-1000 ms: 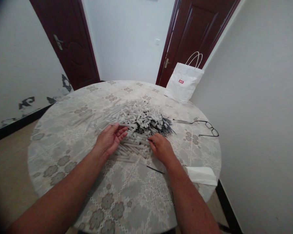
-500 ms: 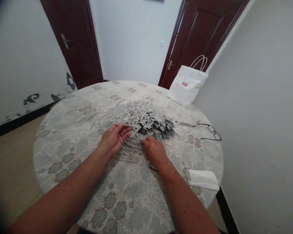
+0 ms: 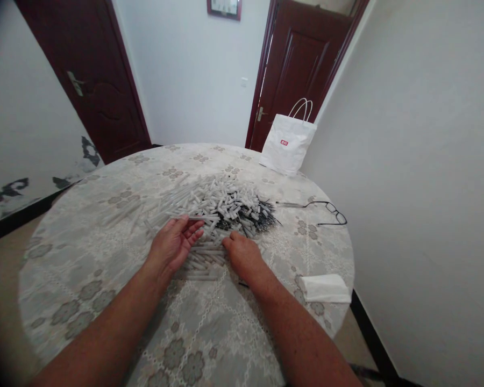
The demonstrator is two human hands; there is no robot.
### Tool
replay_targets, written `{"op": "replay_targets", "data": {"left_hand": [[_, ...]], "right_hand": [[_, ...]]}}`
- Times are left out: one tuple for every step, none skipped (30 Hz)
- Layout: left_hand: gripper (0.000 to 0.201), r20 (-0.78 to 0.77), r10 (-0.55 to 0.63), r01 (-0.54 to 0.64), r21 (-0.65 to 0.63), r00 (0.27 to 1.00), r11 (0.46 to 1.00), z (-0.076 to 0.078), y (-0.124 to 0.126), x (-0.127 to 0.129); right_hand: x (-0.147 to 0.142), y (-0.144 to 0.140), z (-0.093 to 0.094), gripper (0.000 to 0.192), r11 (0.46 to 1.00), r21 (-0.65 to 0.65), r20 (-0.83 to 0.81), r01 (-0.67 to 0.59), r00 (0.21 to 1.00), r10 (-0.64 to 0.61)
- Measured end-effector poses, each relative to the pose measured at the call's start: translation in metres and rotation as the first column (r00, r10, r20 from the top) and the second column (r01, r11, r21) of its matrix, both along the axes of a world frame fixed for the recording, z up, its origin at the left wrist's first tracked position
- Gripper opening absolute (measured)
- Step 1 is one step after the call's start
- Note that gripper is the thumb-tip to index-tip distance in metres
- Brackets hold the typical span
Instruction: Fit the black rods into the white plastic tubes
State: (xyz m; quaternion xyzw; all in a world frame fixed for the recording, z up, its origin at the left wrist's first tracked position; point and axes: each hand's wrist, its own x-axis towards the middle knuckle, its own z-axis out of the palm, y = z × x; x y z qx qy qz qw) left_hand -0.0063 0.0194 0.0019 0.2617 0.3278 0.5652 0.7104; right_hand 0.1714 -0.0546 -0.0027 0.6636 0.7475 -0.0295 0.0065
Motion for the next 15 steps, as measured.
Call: {"op": "replay_targets", "data": {"left_hand": [[0.019,-0.002,-0.001,0.001,0.002,1.000,1.000,0.0000,0.0000,-0.0001],[0.019,-0.004,-0.002,0.002,0.004,1.000,1.000,-0.0001,0.0001,-0.0002],[0.019,-0.006,-0.004,0.004,0.008,1.000,1.000,-0.0003,0.0003,-0.0004],[0.019,-0.009,-0.005,0.005,0.012,1.000,1.000,-0.0005,0.0005,-0.0006],[0.019,-0.013,-0.006,0.007,0.016,1.000,1.000,-0.0006,0.0007,-0.0009],[0.019,-0.016,-0.008,0.008,0.021,1.000,1.000,-0.0007,0.0008,-0.0010],[0.019,-0.021,-0.008,0.009,0.024,1.000,1.000,-0.0007,0.0009,-0.0012],[0.019,-0.026,-0.008,0.008,0.024,1.000,1.000,-0.0008,0.0009,-0.0012],[0.018,-0.032,-0.006,0.007,0.022,0.999,1.000,-0.0008,0.0009,-0.0011],[0.018,-0.038,-0.006,0.007,0.020,0.999,1.000,-0.0010,0.0009,-0.0009],[0.018,-0.044,-0.005,0.006,0.019,0.999,1.000,-0.0013,0.0009,-0.0007],[0.018,-0.048,-0.006,0.007,0.021,0.999,1.000,-0.0017,0.0008,-0.0005],[0.017,-0.051,-0.006,0.008,0.024,0.999,1.000,-0.0021,0.0008,-0.0003],[0.017,-0.053,-0.007,0.009,0.028,0.999,1.000,-0.0025,0.0007,-0.0002],[0.017,-0.054,-0.009,0.011,0.031,0.998,0.999,-0.0028,0.0006,-0.0002]], "right_hand": [[0.0002,-0.0004,0.0001,0.026,1.000,0.005,0.004,0.001,1.000,-0.001],[0.0004,-0.0006,0.0000,0.026,1.000,0.008,0.005,-0.001,1.000,0.001],[0.0005,-0.0007,-0.0001,0.027,1.000,0.009,0.005,-0.003,1.000,0.003],[0.0005,-0.0004,-0.0002,0.027,1.000,0.006,0.004,-0.004,1.000,0.004],[0.0005,-0.0001,-0.0001,0.028,1.000,0.001,0.002,-0.001,1.000,0.001],[0.0002,0.0005,0.0000,0.027,1.000,-0.006,0.001,0.005,1.000,-0.005],[-0.0001,0.0010,0.0003,0.027,1.000,-0.012,-0.001,0.009,1.000,-0.009],[-0.0006,0.0015,0.0007,0.026,1.000,-0.018,-0.001,0.014,1.000,-0.014],[-0.0011,0.0020,0.0012,0.025,1.000,-0.023,0.000,0.018,1.000,-0.018],[-0.0016,0.0022,0.0018,0.024,0.999,-0.027,0.004,0.020,1.000,-0.020],[-0.0020,0.0023,0.0023,0.024,0.999,-0.029,0.008,0.020,1.000,-0.020],[-0.0024,0.0023,0.0028,0.023,0.999,-0.029,0.014,0.019,1.000,-0.018],[-0.0027,0.0021,0.0034,0.023,1.000,-0.023,0.019,0.018,1.000,-0.017],[-0.0030,0.0019,0.0038,0.022,1.000,-0.017,0.024,0.017,1.000,-0.017],[-0.0033,0.0016,0.0042,0.022,1.000,-0.011,0.026,0.014,1.000,-0.014]]}}
